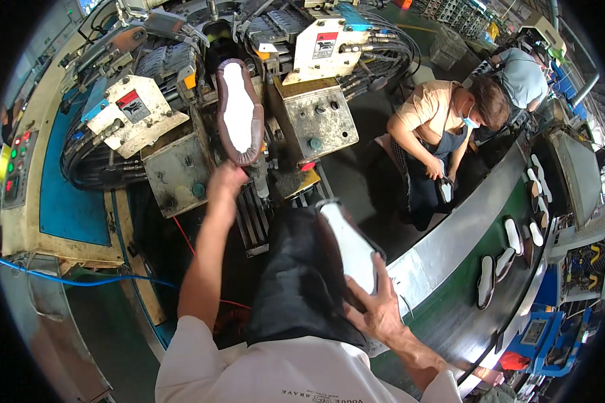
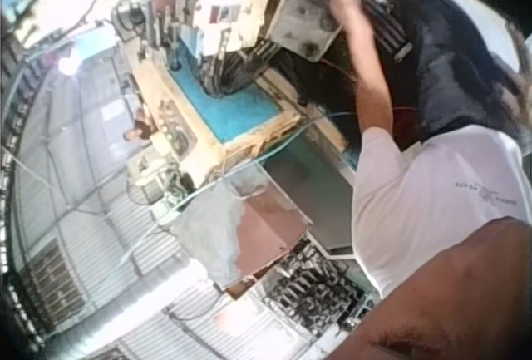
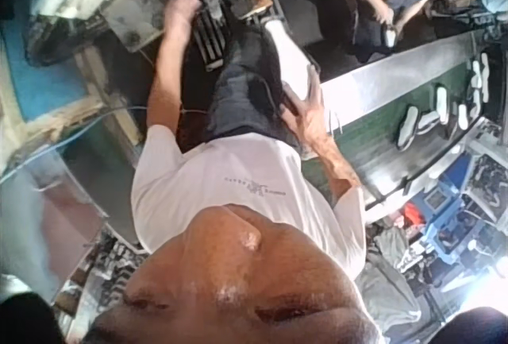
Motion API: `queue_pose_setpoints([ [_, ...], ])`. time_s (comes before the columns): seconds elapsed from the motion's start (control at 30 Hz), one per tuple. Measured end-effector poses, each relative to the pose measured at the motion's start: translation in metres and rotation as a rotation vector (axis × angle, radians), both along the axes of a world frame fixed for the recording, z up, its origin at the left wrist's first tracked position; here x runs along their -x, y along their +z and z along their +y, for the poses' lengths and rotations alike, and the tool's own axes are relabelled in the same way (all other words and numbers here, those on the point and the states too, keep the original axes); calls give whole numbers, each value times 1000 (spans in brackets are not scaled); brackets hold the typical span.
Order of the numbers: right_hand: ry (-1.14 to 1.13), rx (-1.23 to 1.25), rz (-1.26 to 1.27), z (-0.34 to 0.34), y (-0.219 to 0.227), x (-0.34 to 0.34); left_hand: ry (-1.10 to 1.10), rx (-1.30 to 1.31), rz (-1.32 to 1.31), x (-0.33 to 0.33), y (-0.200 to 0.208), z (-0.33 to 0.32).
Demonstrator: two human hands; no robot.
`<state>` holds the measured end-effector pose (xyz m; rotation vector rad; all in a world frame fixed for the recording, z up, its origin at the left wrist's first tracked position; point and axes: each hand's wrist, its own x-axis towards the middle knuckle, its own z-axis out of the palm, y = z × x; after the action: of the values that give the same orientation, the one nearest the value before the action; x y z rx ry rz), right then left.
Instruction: Assembling and inspecting shoe components on a factory assembly line.
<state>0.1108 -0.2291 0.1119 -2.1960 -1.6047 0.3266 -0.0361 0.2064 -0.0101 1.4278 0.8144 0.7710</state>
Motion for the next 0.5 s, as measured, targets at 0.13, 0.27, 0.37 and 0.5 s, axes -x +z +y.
queue_pose_setpoints([
  [0.13, -26, -147, -138, 71, 33, -25, -145, 596, -490, -53, 96, 79],
  [0.27, 44, -296, -166, 170, 56, -35, 2, 528, -395, -57, 110, 101],
  [0.37, 113, -393, -147, 247, 62, -36, 55, 435, -438, -5, 111, 75],
  [0.5, 115, -440, -102, 327, 54, -35, -258, 736, -791, 62, 134, -29],
])
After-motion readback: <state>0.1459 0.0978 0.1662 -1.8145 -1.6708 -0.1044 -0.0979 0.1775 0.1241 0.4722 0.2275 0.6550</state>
